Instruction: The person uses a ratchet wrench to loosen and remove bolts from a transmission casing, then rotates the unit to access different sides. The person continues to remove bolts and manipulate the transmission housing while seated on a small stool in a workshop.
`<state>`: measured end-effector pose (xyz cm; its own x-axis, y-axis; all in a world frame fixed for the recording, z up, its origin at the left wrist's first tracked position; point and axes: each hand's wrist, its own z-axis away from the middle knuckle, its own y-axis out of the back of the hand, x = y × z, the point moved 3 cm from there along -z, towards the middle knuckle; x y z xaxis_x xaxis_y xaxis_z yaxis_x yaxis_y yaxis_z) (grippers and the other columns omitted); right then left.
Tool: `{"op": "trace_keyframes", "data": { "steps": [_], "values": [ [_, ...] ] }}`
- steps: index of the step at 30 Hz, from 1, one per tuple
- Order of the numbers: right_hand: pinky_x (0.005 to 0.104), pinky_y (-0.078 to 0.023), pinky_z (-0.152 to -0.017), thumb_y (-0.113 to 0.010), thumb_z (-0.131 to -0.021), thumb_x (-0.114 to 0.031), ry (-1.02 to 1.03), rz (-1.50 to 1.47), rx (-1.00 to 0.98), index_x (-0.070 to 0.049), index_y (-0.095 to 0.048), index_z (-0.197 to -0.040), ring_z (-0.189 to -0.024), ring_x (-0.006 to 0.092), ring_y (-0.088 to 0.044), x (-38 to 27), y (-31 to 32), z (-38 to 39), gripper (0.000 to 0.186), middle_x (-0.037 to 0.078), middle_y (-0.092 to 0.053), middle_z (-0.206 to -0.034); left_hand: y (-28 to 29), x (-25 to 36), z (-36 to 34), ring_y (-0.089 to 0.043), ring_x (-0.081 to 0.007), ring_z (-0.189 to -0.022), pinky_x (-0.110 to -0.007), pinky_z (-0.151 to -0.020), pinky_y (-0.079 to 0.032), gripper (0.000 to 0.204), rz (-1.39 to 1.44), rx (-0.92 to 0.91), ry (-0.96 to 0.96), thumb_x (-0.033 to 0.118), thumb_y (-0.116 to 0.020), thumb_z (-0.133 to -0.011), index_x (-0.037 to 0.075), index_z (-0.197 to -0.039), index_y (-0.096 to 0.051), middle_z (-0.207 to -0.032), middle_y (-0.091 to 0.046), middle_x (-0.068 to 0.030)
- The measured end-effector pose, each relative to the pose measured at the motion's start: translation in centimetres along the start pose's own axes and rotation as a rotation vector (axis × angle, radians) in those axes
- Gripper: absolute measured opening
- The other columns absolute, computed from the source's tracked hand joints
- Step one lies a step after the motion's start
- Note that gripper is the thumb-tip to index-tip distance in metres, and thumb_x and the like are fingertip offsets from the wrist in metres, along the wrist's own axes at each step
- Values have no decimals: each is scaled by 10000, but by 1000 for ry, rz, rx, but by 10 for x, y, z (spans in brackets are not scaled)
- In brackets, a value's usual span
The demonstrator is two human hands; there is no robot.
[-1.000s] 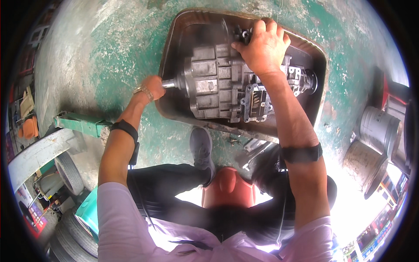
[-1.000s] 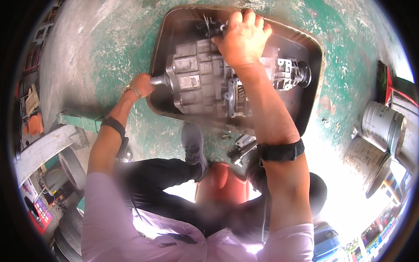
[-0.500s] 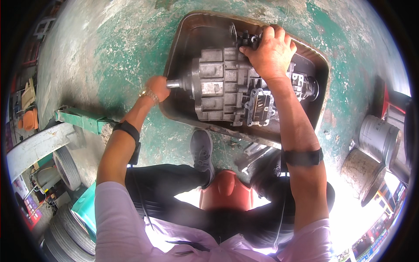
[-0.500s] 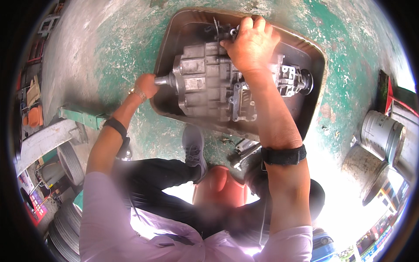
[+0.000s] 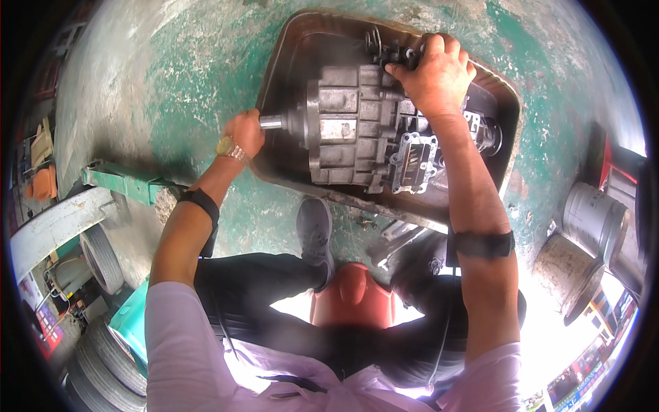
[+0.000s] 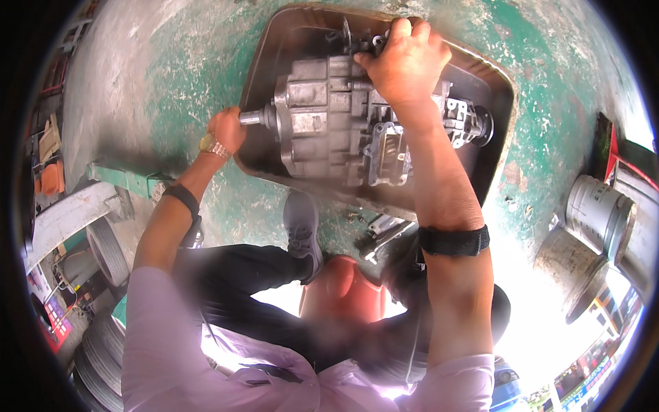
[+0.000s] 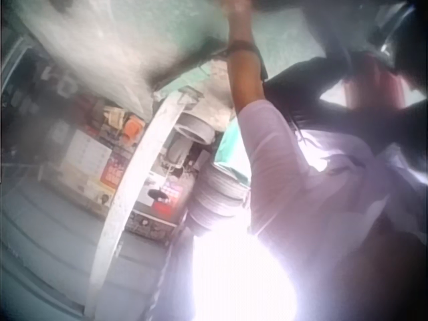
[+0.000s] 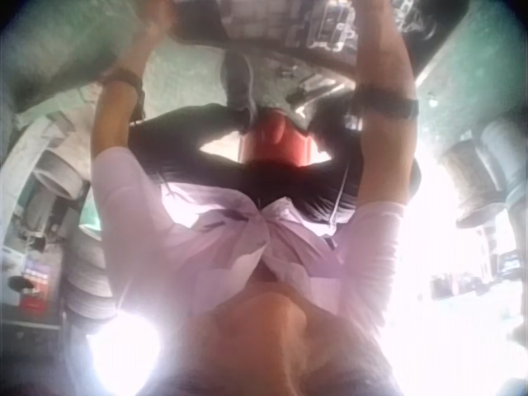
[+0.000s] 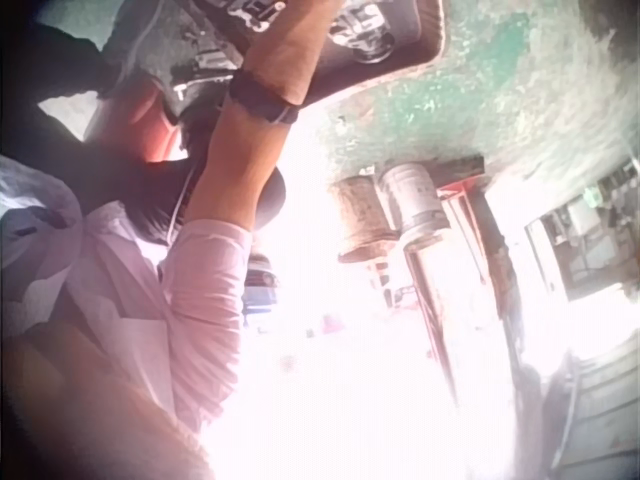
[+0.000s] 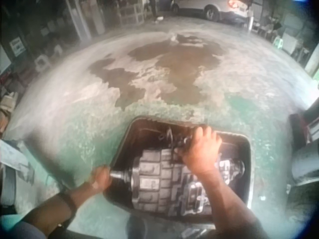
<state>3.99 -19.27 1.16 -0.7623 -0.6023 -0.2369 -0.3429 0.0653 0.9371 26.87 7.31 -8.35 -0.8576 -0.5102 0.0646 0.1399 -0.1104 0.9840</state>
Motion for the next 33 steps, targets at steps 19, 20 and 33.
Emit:
{"op": "trace_keyframes", "data": {
  "steps": [19,20,33],
  "values": [
    [484,-368,-981,-819,-622,-510,-12,35,-9,-88,-581,-1088,-1129,341,-511,-1,-1,0,672,127,-551,-1192,9,10,18,-632,-406,-866,-473,-797,-525,197,-18,185,-90,49,-669,-746,12,-915,-575,-923,-639,-213],
    [484,-369,-982,-818,-623,-511,-22,48,-5,-86,-580,-1088,-1128,344,-511,-1,-2,0,674,129,-551,-1192,11,10,19,-630,-403,-866,-473,-796,-526,209,-46,176,-105,42,-669,-749,14,-922,-557,-930,-632,-211],
    [493,-387,-947,-813,-620,-530,33,112,1,-90,-586,-1075,-1108,346,-526,-3,-1,0,672,129,-560,-1164,1,-12,-28,-652,-409,-882,-463,-793,-533,201,-18,-486,-16,79,-619,-706,-9,-875,-684,-917,-671,-240]
  ]
}}
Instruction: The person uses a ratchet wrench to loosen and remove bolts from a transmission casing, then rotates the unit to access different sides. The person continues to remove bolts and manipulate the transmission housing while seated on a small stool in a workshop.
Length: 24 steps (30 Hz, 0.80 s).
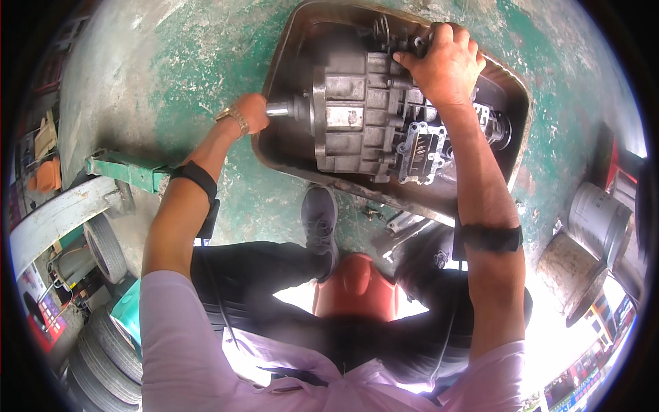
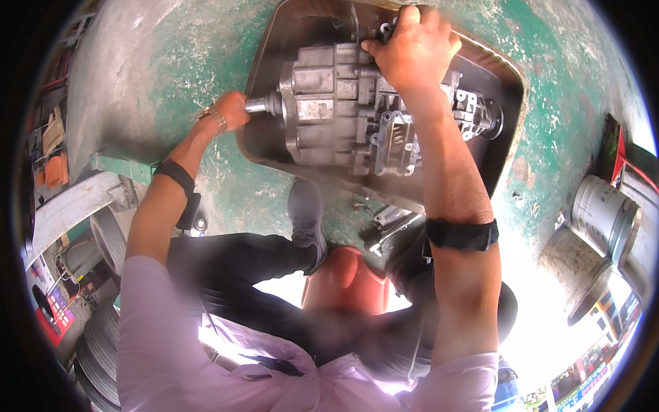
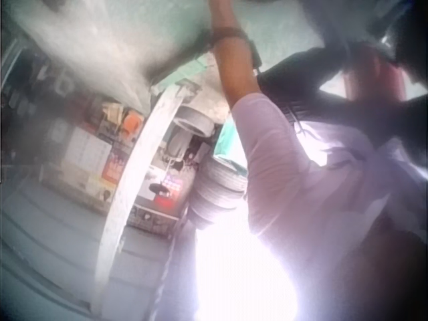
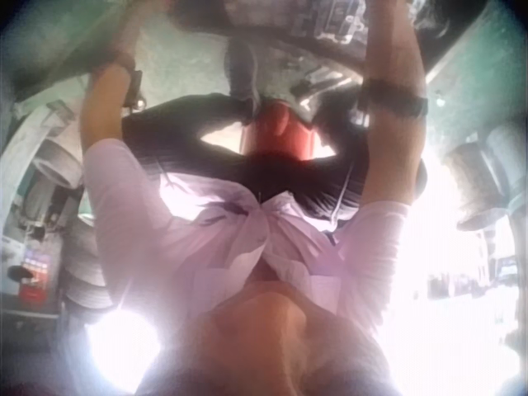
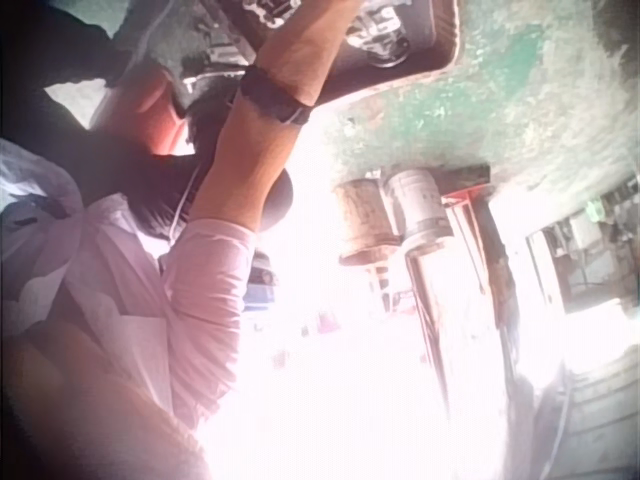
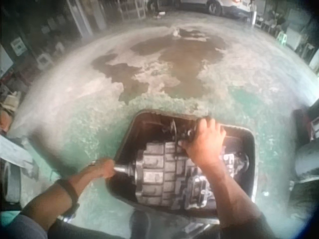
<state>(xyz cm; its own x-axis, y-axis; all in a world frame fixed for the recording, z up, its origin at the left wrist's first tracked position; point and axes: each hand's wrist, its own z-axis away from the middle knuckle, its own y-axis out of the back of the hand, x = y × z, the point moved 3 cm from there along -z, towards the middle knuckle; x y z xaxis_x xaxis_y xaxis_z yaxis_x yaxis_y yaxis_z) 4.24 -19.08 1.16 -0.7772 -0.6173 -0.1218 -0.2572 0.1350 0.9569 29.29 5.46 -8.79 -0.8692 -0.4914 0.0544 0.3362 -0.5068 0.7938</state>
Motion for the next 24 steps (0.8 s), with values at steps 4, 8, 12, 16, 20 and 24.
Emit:
{"op": "trace_keyframes", "data": {
  "steps": [4,8,12,16,20,24],
  "values": [
    [485,-384,-949,-811,-621,-535,-4,-9,59,-114,-592,-1099,-1106,334,-532,-1,1,1,674,118,-562,-1165,0,1,-5,-646,-408,-905,-453,-819,-526,211,76,-35,69,74,-620,-686,-17,-862,-690,-946,-663,-256],
    [490,-384,-950,-810,-620,-538,11,-25,60,-106,-589,-1092,-1107,335,-532,1,-1,1,678,122,-564,-1162,-5,6,6,-647,-386,-923,-453,-821,-521,186,100,133,70,73,-634,-694,-15,-855,-670,-946,-658,-264],
    [490,-386,-950,-810,-619,-539,-1,-16,52,-98,-587,-1085,-1099,340,-537,6,-2,-3,679,131,-570,-1153,-8,20,32,-647,-390,-813,-475,-737,-517,129,55,713,-33,94,-663,-716,19,-818,-637,-825,-660,-226],
    [485,-389,-949,-811,-614,-539,15,-22,68,-93,-585,-1079,-1098,343,-538,6,-2,-2,683,139,-572,-1151,-9,16,28,-657,-380,-817,-475,-739,-535,100,9,609,-20,68,-640,-728,41,-825,-647,-852,-673,-208],
    [491,-388,-944,-815,-611,-533,-3,-23,67,-87,-586,-1075,-1102,344,-539,4,-3,0,683,137,-572,-1156,-7,8,13,-651,-396,-841,-469,-772,-535,155,36,311,-5,93,-647,-721,35,-860,-684,-854,-676,-213],
    [492,-381,-949,-813,-617,-532,13,-15,73,-89,-587,-1082,-1112,341,-533,0,0,0,680,135,-567,-1172,2,-1,-1,-652,-401,-857,-451,-788,-533,174,76,6,26,119,-676,-702,12,-838,-691,-874,-673,-234]
  ]
}}
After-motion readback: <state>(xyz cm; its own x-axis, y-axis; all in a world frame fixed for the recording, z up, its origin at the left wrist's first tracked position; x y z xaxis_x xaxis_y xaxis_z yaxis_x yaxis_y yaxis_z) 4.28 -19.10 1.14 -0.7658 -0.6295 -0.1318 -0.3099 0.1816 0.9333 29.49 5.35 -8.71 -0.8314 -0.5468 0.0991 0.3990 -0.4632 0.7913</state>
